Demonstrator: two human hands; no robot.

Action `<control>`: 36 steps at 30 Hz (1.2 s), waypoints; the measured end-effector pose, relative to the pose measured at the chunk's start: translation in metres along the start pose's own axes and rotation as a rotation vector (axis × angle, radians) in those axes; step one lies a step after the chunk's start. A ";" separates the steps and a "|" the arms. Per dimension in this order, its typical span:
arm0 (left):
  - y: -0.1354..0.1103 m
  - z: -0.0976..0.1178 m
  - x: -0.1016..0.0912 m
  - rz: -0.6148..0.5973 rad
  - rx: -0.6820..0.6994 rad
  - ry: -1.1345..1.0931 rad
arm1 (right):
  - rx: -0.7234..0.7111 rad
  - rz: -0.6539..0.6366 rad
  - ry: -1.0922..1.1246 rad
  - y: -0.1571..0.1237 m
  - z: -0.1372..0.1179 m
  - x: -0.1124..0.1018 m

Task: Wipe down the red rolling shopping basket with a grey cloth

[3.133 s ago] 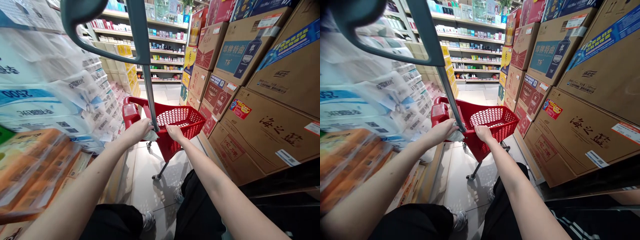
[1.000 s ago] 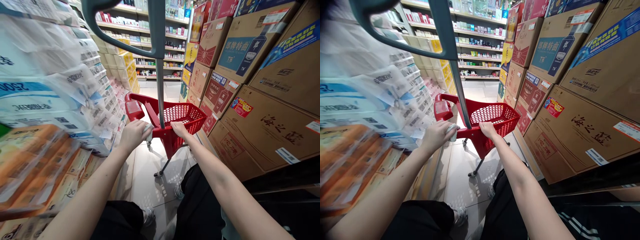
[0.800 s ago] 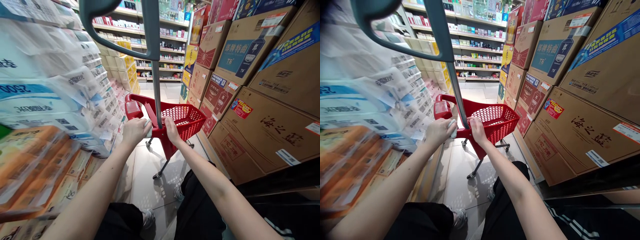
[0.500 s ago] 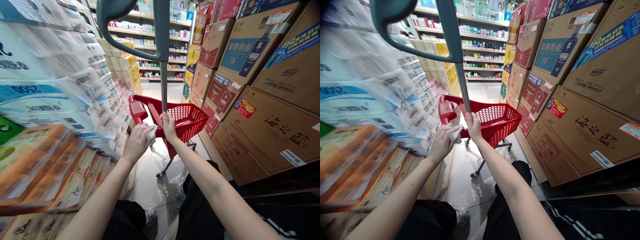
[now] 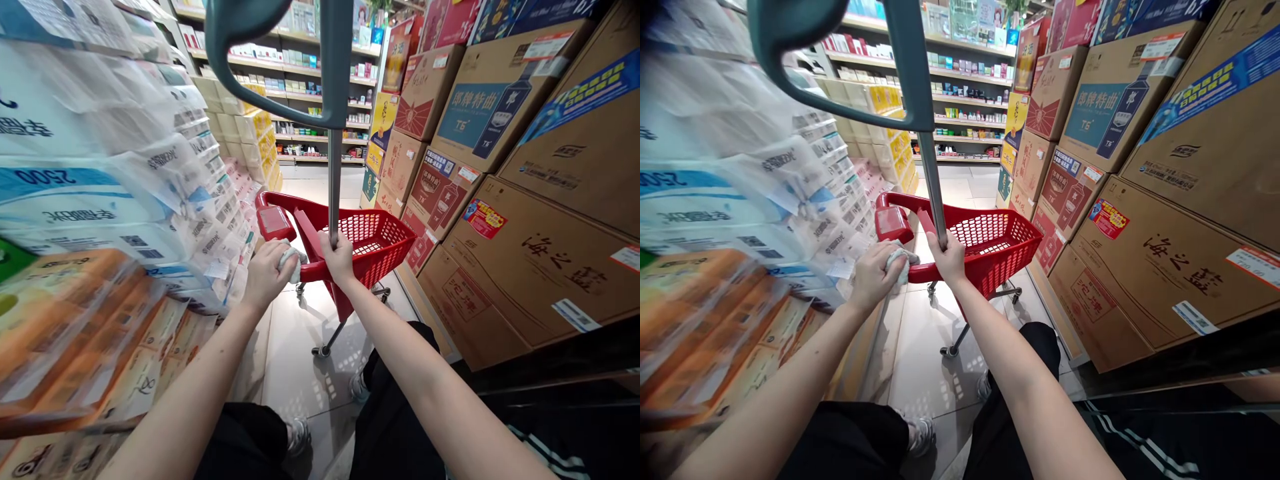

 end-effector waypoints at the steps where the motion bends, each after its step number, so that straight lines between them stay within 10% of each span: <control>1: -0.004 0.006 0.001 0.007 0.006 0.006 | -0.040 0.099 -0.105 -0.002 0.001 -0.003; 4: -0.015 0.022 0.004 0.014 0.035 0.001 | -0.096 0.287 -0.318 -0.007 0.004 -0.012; 9: -0.029 0.033 0.009 -0.003 0.100 -0.076 | -0.082 0.242 -0.435 -0.003 0.013 -0.028; 19: 0.002 -0.004 0.012 -0.104 0.160 -0.042 | -0.081 0.108 -0.227 0.008 0.022 -0.036; 30: -0.024 0.055 0.021 -0.036 0.181 -0.123 | -0.018 0.046 -0.118 0.025 0.033 -0.055; 36: -0.017 0.035 0.027 -0.144 0.318 -0.119 | -0.008 -0.036 0.006 0.035 0.035 -0.072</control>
Point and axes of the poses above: each hand's wrist, its own y-axis towards the middle knuckle, its own x-axis out of the palm, z = x × y, the point moved 3 cm from there along y, towards the middle knuckle, and after that the axes turned 13 degrees about z, right-handed, at the moved point
